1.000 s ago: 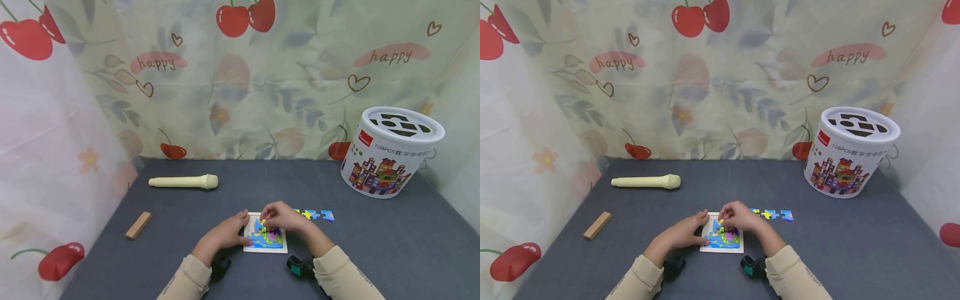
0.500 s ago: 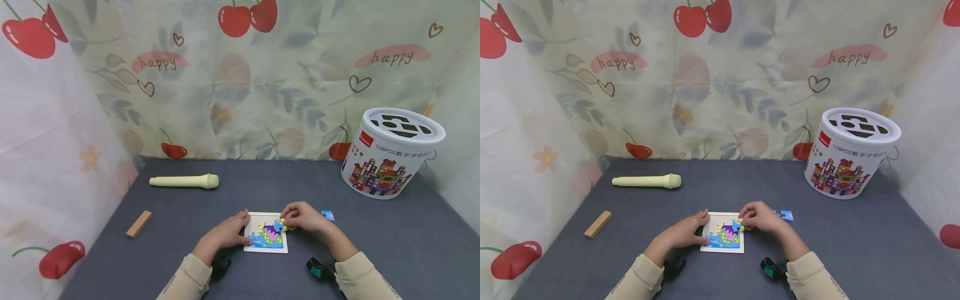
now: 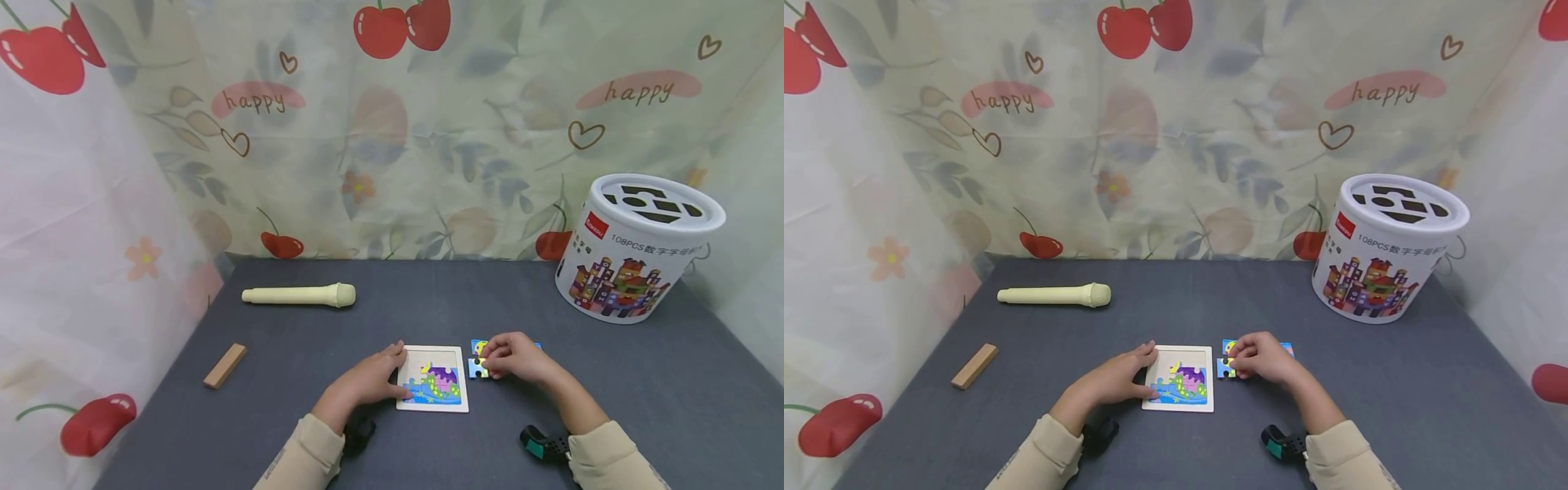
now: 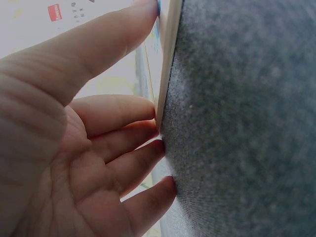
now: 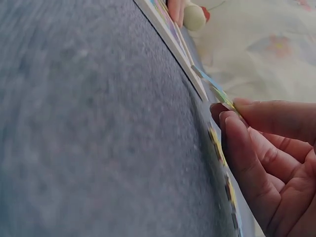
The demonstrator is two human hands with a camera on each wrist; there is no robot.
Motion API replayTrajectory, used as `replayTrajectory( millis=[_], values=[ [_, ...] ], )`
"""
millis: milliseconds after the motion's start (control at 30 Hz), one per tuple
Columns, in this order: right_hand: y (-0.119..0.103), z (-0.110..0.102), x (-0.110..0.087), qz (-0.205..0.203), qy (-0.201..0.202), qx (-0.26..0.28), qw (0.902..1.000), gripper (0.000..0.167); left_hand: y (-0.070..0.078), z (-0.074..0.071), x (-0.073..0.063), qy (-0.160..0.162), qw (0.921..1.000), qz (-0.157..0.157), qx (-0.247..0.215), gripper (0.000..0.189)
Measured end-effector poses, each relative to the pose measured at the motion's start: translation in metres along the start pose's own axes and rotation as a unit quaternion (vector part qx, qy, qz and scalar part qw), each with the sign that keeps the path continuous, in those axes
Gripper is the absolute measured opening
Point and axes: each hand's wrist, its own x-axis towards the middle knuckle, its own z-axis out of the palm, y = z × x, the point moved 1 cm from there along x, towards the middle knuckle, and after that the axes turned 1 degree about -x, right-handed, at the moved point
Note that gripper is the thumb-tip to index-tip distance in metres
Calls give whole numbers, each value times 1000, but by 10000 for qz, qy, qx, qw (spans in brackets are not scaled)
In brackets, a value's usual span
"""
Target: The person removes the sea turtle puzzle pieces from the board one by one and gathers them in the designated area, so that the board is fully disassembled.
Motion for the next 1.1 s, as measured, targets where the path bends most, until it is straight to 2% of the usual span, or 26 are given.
replayTrajectory(
  millis=[367, 833, 1100],
  values=[
    [6, -3, -5, 47, -25, 78, 10000, 23, 0, 0, 0, -10, 10000, 13, -33, 77],
    [6, 4, -5, 71, 389, -507, 9979, 16, -1, 0, 0, -9, 10000, 33, -61, 76],
    [5, 4, -4, 124, 458, -714, 9963, 14, 0, -1, -1, -35, 9999, -66, -103, 77]
  ],
)
